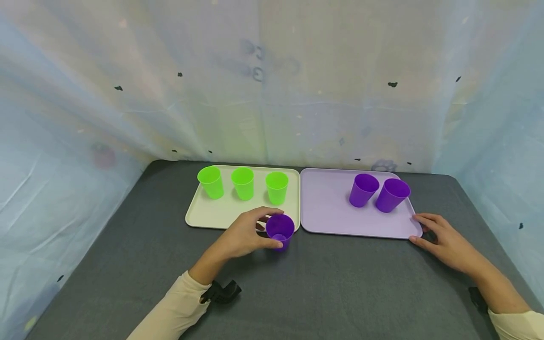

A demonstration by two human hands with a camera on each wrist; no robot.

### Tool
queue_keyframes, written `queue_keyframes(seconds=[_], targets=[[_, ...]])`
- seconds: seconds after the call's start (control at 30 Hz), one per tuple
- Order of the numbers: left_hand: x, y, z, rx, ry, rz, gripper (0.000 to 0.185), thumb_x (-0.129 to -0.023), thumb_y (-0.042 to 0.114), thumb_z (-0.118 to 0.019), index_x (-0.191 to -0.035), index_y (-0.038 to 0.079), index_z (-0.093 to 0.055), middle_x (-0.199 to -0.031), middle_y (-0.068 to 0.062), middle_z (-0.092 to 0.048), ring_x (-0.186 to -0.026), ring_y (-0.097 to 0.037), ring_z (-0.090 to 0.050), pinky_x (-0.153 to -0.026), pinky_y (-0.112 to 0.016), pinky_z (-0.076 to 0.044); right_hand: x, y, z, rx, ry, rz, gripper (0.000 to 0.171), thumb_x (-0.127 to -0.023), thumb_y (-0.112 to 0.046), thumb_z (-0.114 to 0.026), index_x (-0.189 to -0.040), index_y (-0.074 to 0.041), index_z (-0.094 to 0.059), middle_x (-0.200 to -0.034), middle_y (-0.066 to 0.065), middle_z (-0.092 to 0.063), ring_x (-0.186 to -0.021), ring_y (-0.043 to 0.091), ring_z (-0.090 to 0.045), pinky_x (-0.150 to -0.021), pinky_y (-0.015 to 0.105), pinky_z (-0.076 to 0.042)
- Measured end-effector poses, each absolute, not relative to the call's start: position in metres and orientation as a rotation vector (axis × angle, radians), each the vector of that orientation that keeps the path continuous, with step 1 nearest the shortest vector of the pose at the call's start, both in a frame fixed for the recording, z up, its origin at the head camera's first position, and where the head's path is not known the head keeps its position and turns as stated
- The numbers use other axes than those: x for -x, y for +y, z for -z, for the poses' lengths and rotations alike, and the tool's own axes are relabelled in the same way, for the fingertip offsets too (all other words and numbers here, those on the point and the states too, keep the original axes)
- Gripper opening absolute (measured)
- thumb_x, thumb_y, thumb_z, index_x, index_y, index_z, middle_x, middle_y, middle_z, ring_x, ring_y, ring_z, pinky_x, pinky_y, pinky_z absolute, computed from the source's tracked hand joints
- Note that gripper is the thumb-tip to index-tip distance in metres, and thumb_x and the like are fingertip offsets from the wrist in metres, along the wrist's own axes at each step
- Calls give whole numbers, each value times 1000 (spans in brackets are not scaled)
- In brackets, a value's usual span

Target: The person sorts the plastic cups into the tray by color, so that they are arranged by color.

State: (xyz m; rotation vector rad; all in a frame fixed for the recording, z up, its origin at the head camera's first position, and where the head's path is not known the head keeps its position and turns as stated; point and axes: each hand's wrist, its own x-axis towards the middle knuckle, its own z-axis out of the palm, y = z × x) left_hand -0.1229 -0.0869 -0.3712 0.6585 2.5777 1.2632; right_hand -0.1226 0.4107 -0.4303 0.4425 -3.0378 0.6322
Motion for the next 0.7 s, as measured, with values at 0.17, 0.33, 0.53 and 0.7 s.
queue_keyframes(seconds=[0.17,0.33,0.53,0.7], targets=[[124,-87,368,-590,2605,-1262,73,-76,27,-88,-139,12,-57,-135,-6,-62,-113,-23,-62,-93,-40,-56,123,412,431,-465,-3009,-595,61,-93,-31,-71,-138,5,-51,-134,26,-45,-105,26,-52,-78,50,-49],[125,-84,364,-571,2603,-1331,70,-74,25,-90,-136,13,-60,-131,-5,-63,-110,-22,-61,-92,-41,-56,123,419,434,-520,-2925,-587,57,-90,-27,-75,-134,3,-57,-132,20,-49,-100,-14,-36,-68,24,-47],[131,-77,360,-577,2612,-1364,69,-72,23,-91,-134,14,-62,-128,-4,-65,-111,-22,-61,-93,-43,-55,123,422,435,-548,-2914,-623,57,-89,-25,-76,-135,2,-56,-133,20,-48,-101,-24,-27,-67,20,-47],[139,-72,357,-556,2613,-1369,70,-72,23,-91,-135,15,-62,-134,-3,-63,-113,-22,-60,-95,-44,-54,124,420,436,-526,-2934,-634,58,-90,-27,-75,-136,1,-56,-133,20,-48,-101,-24,-28,-67,22,-49]])
